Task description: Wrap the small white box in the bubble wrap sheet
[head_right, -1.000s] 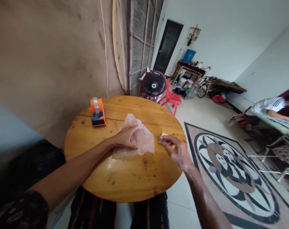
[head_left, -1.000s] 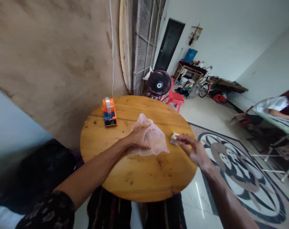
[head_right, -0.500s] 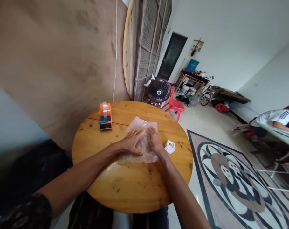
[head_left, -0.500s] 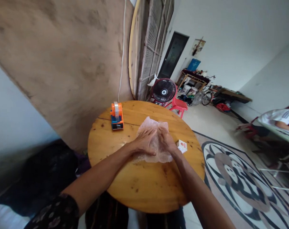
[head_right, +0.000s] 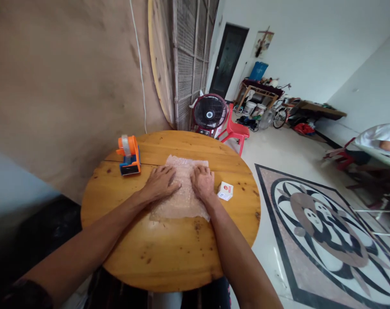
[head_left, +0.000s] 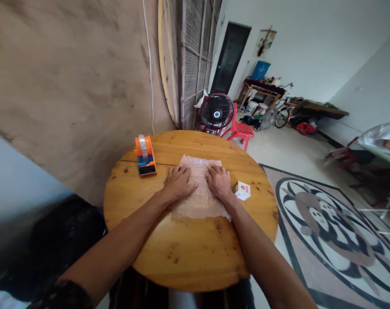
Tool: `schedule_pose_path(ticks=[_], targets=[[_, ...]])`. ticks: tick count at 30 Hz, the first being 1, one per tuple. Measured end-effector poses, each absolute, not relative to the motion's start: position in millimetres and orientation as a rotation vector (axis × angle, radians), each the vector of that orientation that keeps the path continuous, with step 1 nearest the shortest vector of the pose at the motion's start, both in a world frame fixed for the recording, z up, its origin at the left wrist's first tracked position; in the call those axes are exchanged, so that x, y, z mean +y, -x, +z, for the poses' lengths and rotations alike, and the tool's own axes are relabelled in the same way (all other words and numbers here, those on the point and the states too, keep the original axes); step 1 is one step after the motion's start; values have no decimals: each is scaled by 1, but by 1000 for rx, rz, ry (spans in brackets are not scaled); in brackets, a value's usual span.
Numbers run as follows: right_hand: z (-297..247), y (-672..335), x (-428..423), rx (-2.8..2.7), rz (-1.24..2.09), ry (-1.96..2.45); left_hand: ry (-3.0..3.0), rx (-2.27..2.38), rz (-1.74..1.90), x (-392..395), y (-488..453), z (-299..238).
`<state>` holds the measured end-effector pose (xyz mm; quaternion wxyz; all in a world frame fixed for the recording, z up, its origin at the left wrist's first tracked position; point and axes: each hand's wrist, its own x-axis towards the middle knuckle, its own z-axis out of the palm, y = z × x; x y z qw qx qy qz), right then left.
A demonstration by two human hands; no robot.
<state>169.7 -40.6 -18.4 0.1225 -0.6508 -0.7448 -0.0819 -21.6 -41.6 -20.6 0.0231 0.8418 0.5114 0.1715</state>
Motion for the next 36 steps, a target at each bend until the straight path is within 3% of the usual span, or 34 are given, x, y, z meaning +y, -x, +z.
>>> schedule_pose_path(ticks=[12,18,22,26,36], targets=[[-26,-174,-39,-2118,-149,2018,-2567,1625,321,-27,29,-22],[-25,-172,-38,-2088,-158,2020,-2617,1623,490,-37,24,-17],[-26,-173,-36,-2102,-168,2005,-2781,1374,667,-46,15,-13],[-28,-172,-36,-2092,-195,2000,-2846,1116,561,-48,10,-17],[-29,-174,-37,-2066,-163,1996,-2741,1379,367,-40,19,-25]])
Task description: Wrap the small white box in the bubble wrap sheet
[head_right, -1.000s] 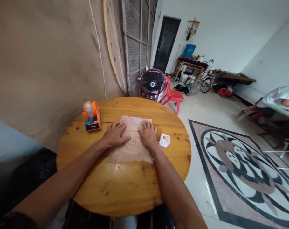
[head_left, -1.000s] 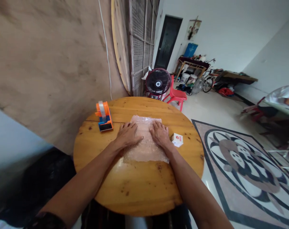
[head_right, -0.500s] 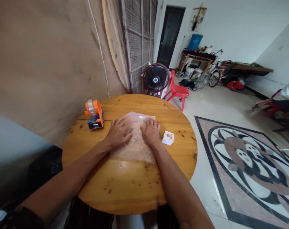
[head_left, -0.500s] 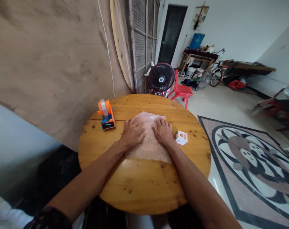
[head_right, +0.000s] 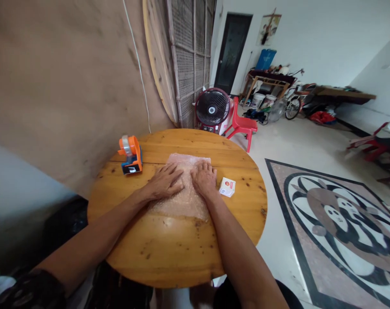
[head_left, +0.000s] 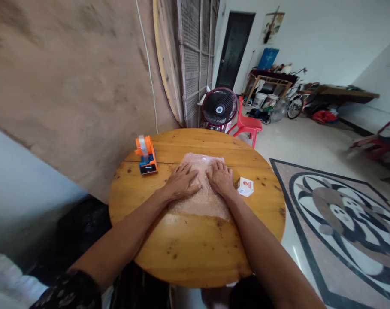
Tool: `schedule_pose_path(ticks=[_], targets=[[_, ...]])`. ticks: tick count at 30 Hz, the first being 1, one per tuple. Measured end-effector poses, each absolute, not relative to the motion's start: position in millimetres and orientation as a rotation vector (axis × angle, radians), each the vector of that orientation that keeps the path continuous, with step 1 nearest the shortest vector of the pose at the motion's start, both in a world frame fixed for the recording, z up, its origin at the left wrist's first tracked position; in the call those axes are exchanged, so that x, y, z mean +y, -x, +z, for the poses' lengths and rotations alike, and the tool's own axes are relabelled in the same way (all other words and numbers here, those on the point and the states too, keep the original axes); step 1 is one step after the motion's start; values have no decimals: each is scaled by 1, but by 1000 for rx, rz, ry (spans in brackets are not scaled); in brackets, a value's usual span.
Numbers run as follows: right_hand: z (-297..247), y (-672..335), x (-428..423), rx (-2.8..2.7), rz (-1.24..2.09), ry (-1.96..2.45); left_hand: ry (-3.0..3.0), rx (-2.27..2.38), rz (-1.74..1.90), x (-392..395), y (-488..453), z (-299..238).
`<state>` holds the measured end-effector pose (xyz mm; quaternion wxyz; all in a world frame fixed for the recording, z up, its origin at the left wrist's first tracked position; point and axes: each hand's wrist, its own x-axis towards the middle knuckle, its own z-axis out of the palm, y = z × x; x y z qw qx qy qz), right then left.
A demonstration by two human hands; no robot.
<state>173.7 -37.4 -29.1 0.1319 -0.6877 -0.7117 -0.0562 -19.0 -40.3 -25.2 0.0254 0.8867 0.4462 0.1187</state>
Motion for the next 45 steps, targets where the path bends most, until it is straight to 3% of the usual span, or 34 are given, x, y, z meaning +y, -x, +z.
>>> schedule_pose_path(ticks=[25,45], targets=[[-40,-177,-30,-2103,70,1907,-2672,1509,248,-35,22,-30],[-30,-176,-43,-2046,-15,1941,-2621,1559,194,-38,17,-23]])
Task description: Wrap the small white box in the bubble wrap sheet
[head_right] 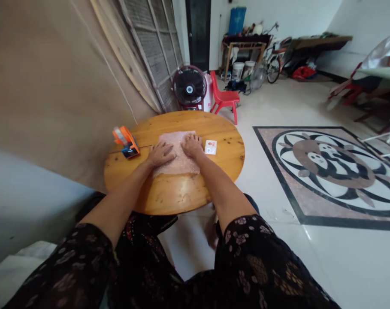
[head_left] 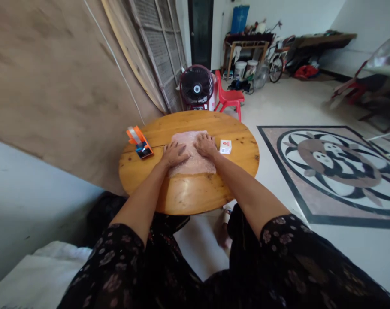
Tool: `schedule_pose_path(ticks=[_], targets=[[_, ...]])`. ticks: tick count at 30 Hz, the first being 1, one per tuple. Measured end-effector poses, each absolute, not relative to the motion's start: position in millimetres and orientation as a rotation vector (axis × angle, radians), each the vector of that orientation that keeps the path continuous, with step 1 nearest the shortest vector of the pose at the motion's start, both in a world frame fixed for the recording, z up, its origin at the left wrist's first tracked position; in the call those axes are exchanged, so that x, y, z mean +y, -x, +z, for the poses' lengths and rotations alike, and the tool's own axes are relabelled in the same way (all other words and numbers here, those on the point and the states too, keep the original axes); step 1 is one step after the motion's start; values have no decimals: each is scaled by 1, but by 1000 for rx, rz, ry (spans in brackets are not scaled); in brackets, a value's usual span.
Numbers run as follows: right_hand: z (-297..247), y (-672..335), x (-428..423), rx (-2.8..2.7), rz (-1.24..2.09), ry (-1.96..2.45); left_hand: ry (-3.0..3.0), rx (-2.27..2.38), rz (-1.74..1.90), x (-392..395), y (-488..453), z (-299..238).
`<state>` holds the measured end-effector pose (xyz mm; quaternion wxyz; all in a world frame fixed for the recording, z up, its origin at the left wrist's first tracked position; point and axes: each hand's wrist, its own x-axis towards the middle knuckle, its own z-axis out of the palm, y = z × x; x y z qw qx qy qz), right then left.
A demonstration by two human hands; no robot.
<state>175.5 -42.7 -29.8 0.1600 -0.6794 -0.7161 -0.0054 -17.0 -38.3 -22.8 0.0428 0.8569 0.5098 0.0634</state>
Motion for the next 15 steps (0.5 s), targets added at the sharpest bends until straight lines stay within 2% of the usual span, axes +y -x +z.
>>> schedule_pose_path(ticks=[15], targets=[[-27,-178,-44,-2014,-69,1954,-2667,1559,287,-44,14,-17]])
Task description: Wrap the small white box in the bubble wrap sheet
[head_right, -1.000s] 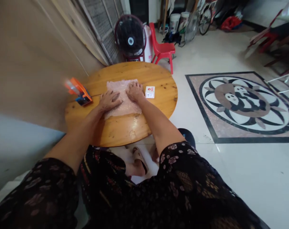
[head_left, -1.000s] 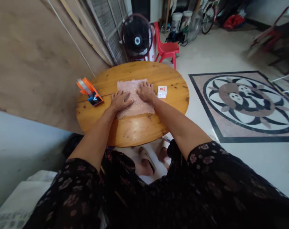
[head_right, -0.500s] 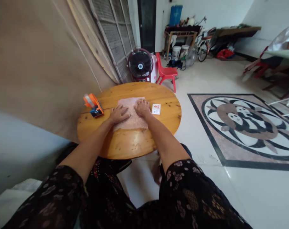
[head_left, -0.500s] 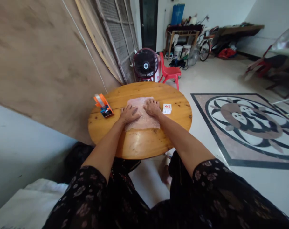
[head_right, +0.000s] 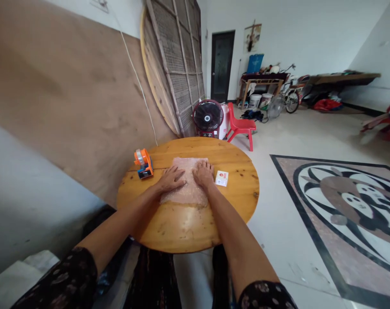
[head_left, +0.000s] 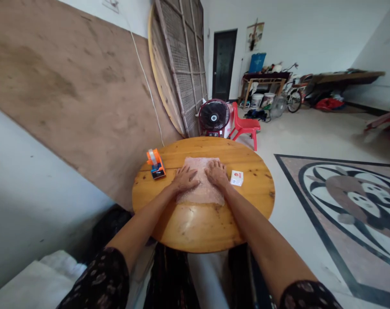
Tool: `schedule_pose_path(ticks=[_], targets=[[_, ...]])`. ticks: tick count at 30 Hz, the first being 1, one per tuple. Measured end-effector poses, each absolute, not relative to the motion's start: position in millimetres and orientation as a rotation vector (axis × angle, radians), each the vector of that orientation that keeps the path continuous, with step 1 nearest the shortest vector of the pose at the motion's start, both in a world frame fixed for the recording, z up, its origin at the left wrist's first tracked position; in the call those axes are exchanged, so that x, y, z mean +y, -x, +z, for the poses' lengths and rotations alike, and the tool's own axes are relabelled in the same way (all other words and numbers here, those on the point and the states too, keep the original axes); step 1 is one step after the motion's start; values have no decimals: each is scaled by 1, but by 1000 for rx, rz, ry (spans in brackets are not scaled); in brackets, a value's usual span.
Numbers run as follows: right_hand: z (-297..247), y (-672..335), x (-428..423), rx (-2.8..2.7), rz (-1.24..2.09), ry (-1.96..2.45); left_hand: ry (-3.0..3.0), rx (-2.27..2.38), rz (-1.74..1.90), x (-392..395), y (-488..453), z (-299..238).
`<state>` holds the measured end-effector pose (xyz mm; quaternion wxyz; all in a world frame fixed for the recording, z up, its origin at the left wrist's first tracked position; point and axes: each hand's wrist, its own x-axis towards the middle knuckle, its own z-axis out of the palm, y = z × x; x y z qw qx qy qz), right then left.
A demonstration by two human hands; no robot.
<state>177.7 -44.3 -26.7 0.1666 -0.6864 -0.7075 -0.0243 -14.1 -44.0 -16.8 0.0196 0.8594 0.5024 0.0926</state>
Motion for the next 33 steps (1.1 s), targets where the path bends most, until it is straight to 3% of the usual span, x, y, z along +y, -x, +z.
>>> schedule_pose_path(ticks=[9,17,28,33], targets=[[-28,-178,-38,-2019,-49,1958,-2818,1312,478,-40,-15,-3],[-28,-183,-33,-2090,-99,1955,-2759,1243,519,-26,-5,-28],[-3,-172,-49,-2165,-368,1823,-2785,1262,443,-34,-2,-22],[-12,-173,-47,-2390,-206,1793,-2768,1307,433,-37,-2,-20]])
